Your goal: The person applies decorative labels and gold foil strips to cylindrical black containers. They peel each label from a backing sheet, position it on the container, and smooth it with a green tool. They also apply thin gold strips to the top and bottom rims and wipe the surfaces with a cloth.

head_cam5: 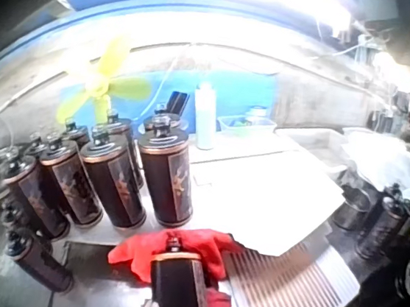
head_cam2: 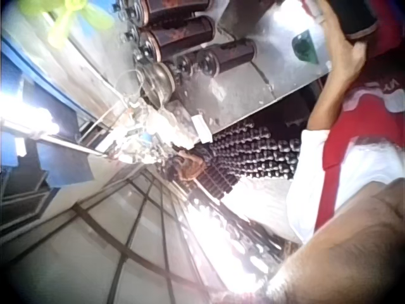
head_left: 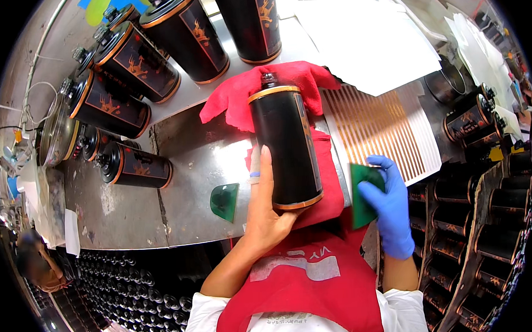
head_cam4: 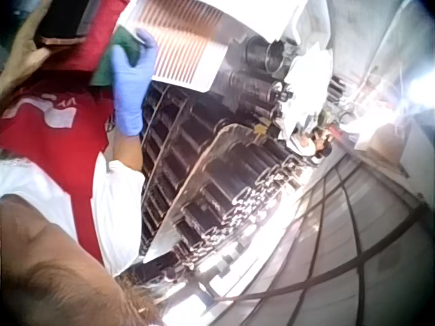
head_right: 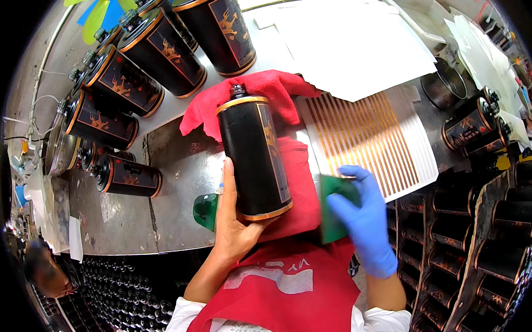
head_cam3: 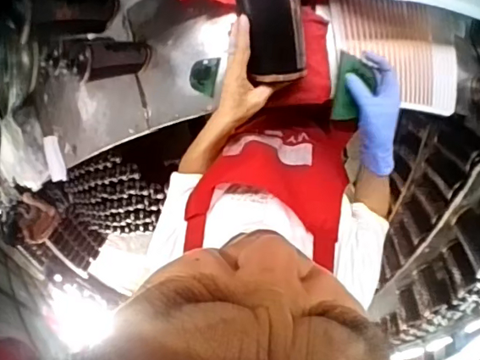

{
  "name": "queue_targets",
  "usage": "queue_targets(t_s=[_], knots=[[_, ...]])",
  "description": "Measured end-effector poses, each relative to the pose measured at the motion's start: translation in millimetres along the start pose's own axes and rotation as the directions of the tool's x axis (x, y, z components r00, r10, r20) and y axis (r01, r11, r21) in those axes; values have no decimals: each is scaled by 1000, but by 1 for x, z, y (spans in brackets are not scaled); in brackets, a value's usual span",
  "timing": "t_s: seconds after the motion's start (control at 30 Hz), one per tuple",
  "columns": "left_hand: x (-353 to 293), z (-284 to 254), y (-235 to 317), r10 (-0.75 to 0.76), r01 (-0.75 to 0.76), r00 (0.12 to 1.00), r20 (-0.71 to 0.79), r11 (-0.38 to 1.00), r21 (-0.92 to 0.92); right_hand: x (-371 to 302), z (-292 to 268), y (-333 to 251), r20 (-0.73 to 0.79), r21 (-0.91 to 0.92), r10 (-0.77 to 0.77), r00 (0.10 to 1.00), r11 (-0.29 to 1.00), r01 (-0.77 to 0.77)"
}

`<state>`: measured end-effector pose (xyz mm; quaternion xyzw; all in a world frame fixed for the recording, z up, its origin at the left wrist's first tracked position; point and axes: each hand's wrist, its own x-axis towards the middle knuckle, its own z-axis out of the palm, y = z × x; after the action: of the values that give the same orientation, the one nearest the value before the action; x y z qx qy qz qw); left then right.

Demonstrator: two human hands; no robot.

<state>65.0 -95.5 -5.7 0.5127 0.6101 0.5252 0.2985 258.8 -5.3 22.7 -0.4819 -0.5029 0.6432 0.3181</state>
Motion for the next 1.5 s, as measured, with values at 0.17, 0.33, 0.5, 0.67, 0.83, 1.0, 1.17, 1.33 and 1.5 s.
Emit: queue_targets(t_s=[0.17,0.33,0.5,0.67,0.83,1.0,1.17,1.33,1.5], knots=[[-1,-4,-5,-68,66,998,18,993,99,-36,59,-10,260,-409,-320,911,818,404],[-4,-9,-2,-17,11,1000,27,981,192,-18,7,8,-37,-503,-292,956,832,234],[15,0,25,244,-312,950,196,725,614,-36,46,-10,178,-442,-318,931,820,365],[12,-11,0,182,-232,970,160,888,398,-18,30,13,181,-325,-215,960,908,265],[-6,-20,-27,-63,15,985,160,958,286,-9,26,28,215,-177,-161,963,964,201],[2,-32,-22,-149,-29,954,260,818,574,-2,14,37,121,-156,-104,987,980,122],[6,-12,13,290,-325,943,162,710,625,-16,37,1,230,-281,-291,929,894,349],[3,-17,-4,-58,-4,976,209,959,283,-7,32,23,242,-204,-243,939,934,294],[-4,-23,-29,-141,141,963,228,990,18,2,23,43,203,-155,-197,959,961,230]])
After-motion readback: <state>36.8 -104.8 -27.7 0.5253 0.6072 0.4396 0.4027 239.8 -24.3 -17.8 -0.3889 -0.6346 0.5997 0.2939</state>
